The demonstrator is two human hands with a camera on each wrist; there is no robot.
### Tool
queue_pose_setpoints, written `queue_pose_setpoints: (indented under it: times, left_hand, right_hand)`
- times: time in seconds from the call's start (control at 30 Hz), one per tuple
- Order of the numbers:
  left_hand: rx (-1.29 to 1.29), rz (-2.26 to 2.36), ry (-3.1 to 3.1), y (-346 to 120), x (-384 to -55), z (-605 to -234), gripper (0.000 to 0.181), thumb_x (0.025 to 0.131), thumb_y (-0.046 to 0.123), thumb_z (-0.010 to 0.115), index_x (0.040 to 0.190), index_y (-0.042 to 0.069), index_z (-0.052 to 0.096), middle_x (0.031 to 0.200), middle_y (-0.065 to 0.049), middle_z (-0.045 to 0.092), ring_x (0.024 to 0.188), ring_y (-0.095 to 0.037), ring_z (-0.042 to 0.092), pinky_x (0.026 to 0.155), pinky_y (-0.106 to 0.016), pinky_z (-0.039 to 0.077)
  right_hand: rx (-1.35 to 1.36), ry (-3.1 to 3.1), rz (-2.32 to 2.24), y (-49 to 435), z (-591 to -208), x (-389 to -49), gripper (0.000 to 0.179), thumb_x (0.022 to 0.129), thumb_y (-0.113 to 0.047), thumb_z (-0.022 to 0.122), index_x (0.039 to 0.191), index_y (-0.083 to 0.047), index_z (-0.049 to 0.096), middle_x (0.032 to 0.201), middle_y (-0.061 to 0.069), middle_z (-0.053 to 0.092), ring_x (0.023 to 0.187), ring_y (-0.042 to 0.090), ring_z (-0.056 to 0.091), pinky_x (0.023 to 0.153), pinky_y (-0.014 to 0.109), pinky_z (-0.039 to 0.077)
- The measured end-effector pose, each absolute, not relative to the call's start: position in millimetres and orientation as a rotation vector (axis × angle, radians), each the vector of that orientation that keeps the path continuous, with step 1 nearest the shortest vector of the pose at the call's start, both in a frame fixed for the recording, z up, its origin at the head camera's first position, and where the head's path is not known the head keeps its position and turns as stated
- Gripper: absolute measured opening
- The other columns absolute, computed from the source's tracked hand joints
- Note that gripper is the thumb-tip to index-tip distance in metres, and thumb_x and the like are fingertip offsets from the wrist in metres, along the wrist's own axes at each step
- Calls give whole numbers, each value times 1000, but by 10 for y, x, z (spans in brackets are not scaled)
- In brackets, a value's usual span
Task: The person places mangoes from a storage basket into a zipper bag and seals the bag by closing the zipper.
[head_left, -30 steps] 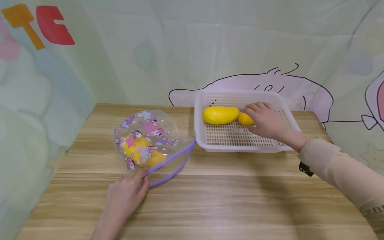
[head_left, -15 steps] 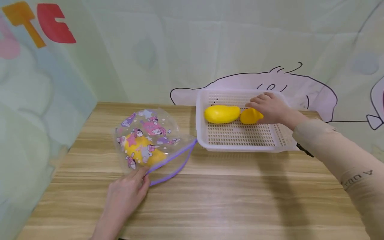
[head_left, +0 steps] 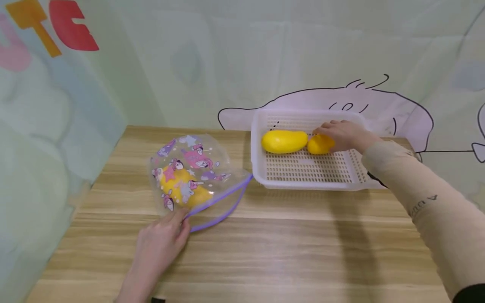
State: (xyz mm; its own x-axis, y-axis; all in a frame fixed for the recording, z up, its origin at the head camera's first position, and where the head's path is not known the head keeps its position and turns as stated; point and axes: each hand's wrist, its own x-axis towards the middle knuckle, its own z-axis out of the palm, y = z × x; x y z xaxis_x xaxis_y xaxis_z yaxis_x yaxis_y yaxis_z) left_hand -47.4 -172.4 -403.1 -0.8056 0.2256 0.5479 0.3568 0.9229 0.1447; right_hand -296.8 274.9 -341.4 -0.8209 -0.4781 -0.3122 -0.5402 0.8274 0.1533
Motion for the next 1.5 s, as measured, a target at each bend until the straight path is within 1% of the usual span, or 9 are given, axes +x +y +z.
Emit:
queue_pose_setpoints:
  times: [0.1,0.37,0.53,0.63,0.73,0.87,1.07,1.27,1.5]
  left_hand:
    - [-413,-325,-2547,-1730,-484,-4025,21,75,12,69,96,7,71,71,-4,69,44,-12,53,37,-23,34]
    - [-414,-319,-2563,-1734,-486,-4008,21,75,12,70,96,7,70,73,-5,70,46,-14,56,39,-23,36]
    - [-413,-313,-2571,-1744,-486,-4017,20,76,13,69,96,8,70,73,-5,70,47,-14,57,39,-24,37]
    - [-409,-310,-2577,-1742,-484,-4017,21,76,13,70,96,9,71,72,-4,70,46,-13,55,39,-24,36]
    - [-404,-310,-2582,-1738,-484,-4014,21,75,12,72,96,9,71,70,-2,68,44,-8,49,38,-21,32]
    - [-407,-312,-2581,-1739,-483,-4026,21,75,11,71,96,9,71,70,-2,68,44,-5,43,38,-20,30]
    - [-416,-319,-2562,-1743,-485,-4039,20,74,12,71,94,9,69,74,-3,70,44,-11,51,38,-25,35]
    - [-418,-322,-2560,-1735,-481,-4032,18,75,12,71,92,9,68,72,-3,69,45,-11,52,38,-25,35]
    - [-416,-327,-2569,-1723,-474,-4036,18,75,13,71,93,10,69,73,-3,69,46,-12,53,39,-26,36]
  right_hand:
    - [-778,2737,325,2732,-3448,-3007,72,75,-18,81,138,-14,48,137,13,52,124,36,48,105,57,38]
    - [-589,2688,232,2689,-3510,-3042,74,78,-13,76,143,-18,42,138,14,47,124,39,45,106,61,35]
    - [-519,2673,205,2692,-3548,-3060,76,79,-12,75,145,-18,38,144,17,43,131,42,41,108,63,30]
    - [-490,2666,201,2697,-3565,-3061,77,79,-11,75,146,-18,37,148,20,39,133,44,38,108,64,29]
    - [-471,2665,196,2706,-3574,-3057,77,80,-11,74,146,-17,36,149,21,38,134,45,38,108,65,29]
    - [-453,2674,188,2720,-3573,-3039,76,80,-11,75,145,-16,37,148,22,39,133,45,39,108,65,29]
    - [-470,2680,219,2745,-3561,-3007,74,80,-13,76,144,-15,38,144,21,45,129,44,44,107,63,32]
    - [-517,2706,197,2789,-3500,-2965,73,79,-17,77,141,-12,41,140,22,49,124,43,49,105,61,35]
    - [-518,2734,109,2870,-3457,-2833,74,77,-19,77,141,-12,41,133,20,53,115,38,54,102,60,39]
